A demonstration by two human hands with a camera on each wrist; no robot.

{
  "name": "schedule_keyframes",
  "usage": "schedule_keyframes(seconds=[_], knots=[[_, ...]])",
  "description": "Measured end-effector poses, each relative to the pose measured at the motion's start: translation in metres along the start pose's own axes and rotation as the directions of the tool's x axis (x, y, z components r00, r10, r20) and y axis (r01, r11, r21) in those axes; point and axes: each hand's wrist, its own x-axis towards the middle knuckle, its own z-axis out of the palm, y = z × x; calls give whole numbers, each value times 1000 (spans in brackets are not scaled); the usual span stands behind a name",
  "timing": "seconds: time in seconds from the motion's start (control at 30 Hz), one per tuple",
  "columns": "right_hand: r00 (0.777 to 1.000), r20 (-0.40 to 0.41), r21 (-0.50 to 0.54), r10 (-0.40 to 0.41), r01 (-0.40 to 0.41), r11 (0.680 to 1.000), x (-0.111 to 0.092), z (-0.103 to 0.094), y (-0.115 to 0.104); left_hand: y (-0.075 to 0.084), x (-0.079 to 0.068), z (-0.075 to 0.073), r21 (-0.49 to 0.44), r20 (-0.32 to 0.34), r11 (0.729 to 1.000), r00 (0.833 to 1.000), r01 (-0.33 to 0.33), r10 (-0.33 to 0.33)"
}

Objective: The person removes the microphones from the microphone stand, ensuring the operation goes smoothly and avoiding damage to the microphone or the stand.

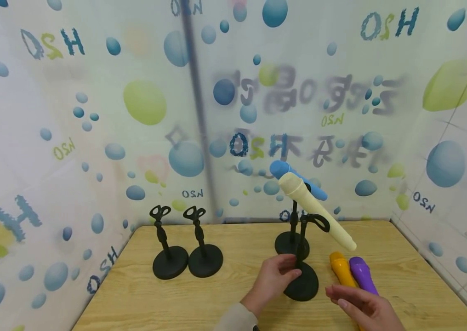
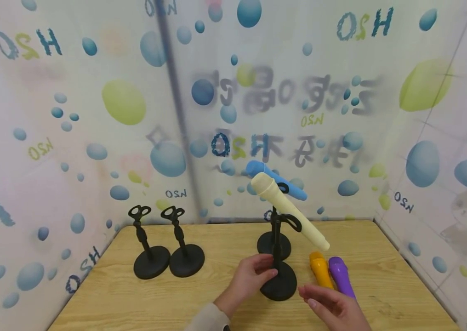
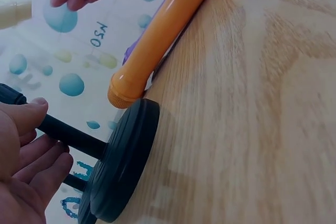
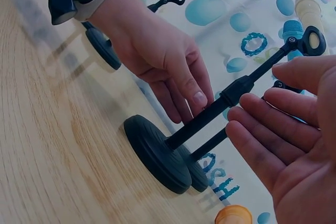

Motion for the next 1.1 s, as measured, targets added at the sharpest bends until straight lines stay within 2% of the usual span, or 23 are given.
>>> schedule_keyframes(seconds=[0.07,0.37,0.8,1.1], knots=[[1000,-4,7,1,-1,1000,0,0,1,0,2,3,8,8,1000,1000,19,-19],[1000,-29,26,9,-9,1000,-1,2,2,2,8,8,60,4,998,1000,5,-5],[1000,-21,12,-7,7,1000,-5,0,2,3,1,6,133,-18,990,998,-53,55],[998,-54,-10,-40,39,999,-11,-3,-4,1,-7,1,117,-3,992,999,-41,42]])
